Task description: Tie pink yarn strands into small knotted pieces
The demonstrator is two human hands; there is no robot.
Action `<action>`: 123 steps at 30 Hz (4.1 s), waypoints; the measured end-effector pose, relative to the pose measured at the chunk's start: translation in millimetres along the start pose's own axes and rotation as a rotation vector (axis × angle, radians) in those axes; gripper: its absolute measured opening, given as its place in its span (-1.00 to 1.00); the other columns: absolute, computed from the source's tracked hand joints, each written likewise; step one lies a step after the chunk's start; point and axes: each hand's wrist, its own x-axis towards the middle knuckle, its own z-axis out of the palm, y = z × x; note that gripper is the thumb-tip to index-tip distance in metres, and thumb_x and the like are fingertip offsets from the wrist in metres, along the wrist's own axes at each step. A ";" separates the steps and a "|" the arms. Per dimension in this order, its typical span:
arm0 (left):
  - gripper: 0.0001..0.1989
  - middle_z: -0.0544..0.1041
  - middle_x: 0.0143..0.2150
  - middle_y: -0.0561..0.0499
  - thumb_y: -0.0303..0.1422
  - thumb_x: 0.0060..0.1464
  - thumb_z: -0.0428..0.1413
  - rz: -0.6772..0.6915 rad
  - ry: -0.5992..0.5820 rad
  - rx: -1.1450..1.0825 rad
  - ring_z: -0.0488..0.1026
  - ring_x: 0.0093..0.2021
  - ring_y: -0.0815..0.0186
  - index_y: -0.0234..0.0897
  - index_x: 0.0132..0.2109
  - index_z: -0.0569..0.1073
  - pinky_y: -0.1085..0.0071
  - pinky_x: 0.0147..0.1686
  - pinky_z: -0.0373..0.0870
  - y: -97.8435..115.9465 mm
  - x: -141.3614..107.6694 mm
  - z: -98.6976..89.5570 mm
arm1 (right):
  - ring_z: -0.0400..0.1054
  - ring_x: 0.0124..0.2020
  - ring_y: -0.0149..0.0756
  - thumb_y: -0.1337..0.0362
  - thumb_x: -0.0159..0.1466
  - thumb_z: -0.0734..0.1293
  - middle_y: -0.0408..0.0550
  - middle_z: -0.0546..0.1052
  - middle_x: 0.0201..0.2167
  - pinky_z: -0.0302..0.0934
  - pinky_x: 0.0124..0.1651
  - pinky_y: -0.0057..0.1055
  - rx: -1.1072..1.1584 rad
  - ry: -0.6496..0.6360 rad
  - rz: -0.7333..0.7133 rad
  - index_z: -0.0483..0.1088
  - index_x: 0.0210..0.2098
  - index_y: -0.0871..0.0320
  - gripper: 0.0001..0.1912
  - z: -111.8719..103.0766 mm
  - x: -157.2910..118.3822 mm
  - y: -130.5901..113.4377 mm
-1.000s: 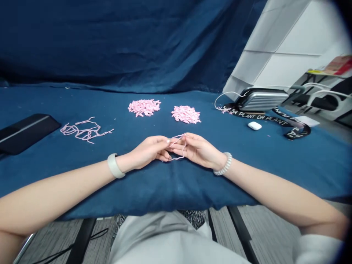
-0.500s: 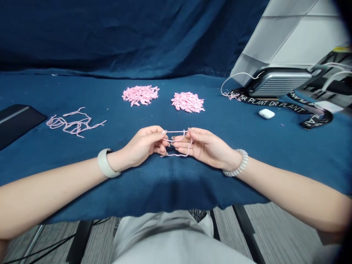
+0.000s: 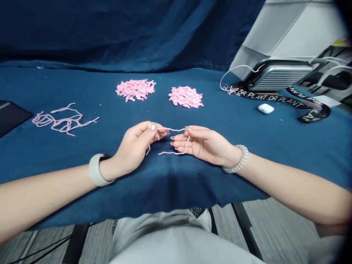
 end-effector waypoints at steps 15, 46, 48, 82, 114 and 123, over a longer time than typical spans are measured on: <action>-0.86 0.54 -0.50 0.04 -0.31 -0.06 0.21 -0.208 -0.148 0.153 0.52 -0.48 0.32 -0.28 -0.34 0.49 0.44 -0.45 0.50 5.6 -7.4 11.0 | 0.48 -0.31 -0.50 0.42 0.15 0.32 -0.12 0.56 -0.33 0.38 -0.21 -0.60 -0.003 0.138 0.046 0.36 -0.32 0.06 -0.86 22.0 -12.9 4.7; -0.85 0.57 -0.47 0.00 -0.37 -0.02 0.18 -0.200 -0.159 0.230 0.54 -0.43 0.36 -0.35 -0.27 0.53 0.52 -0.39 0.52 9.5 -9.1 16.9 | 0.41 -0.49 -0.56 0.50 0.11 0.35 -0.09 0.52 -0.48 0.35 -0.36 -0.66 0.079 0.222 0.081 0.36 -0.38 0.26 -0.91 26.5 -13.6 5.4; -0.84 0.57 -0.47 0.00 -0.36 -0.03 0.18 -0.200 -0.151 0.252 0.54 -0.44 0.35 -0.35 -0.28 0.53 0.51 -0.39 0.52 10.0 -9.1 17.6 | 0.40 -0.50 -0.55 0.49 0.10 0.37 -0.10 0.52 -0.49 0.35 -0.37 -0.66 0.075 0.223 0.079 0.36 -0.38 0.26 -0.89 26.4 -13.4 5.8; -0.91 0.56 -0.48 0.02 -0.47 -0.09 0.10 -0.155 -0.032 0.350 0.53 -0.48 0.36 -0.35 -0.35 0.47 0.50 -0.41 0.48 15.0 -12.3 30.2 | 0.45 -0.43 -0.51 0.50 0.08 0.39 -0.07 0.54 -0.45 0.38 -0.31 -0.63 0.046 0.253 0.059 0.37 -0.41 0.26 -0.89 25.7 -9.7 8.0; -0.78 0.57 -0.42 -0.02 -0.42 -0.09 0.16 -0.204 -0.093 0.305 0.54 -0.42 0.34 -0.36 -0.22 0.49 0.53 -0.45 0.47 15.5 -11.6 25.2 | 0.45 -0.38 -0.45 0.52 -0.01 0.42 -0.10 0.55 -0.39 0.33 -0.23 -0.53 0.004 0.240 0.002 0.33 -0.29 0.22 -0.69 24.1 -10.1 7.3; -0.79 0.57 -0.41 0.00 -0.47 -0.12 0.14 -0.193 -0.089 0.322 0.54 -0.41 0.34 -0.36 -0.23 0.48 0.53 -0.44 0.47 16.7 -11.7 26.2 | 0.47 -0.37 -0.42 0.54 -0.01 0.41 -0.07 0.56 -0.37 0.35 -0.23 -0.50 0.005 0.274 -0.003 0.33 -0.28 0.22 -0.68 25.6 -10.4 7.4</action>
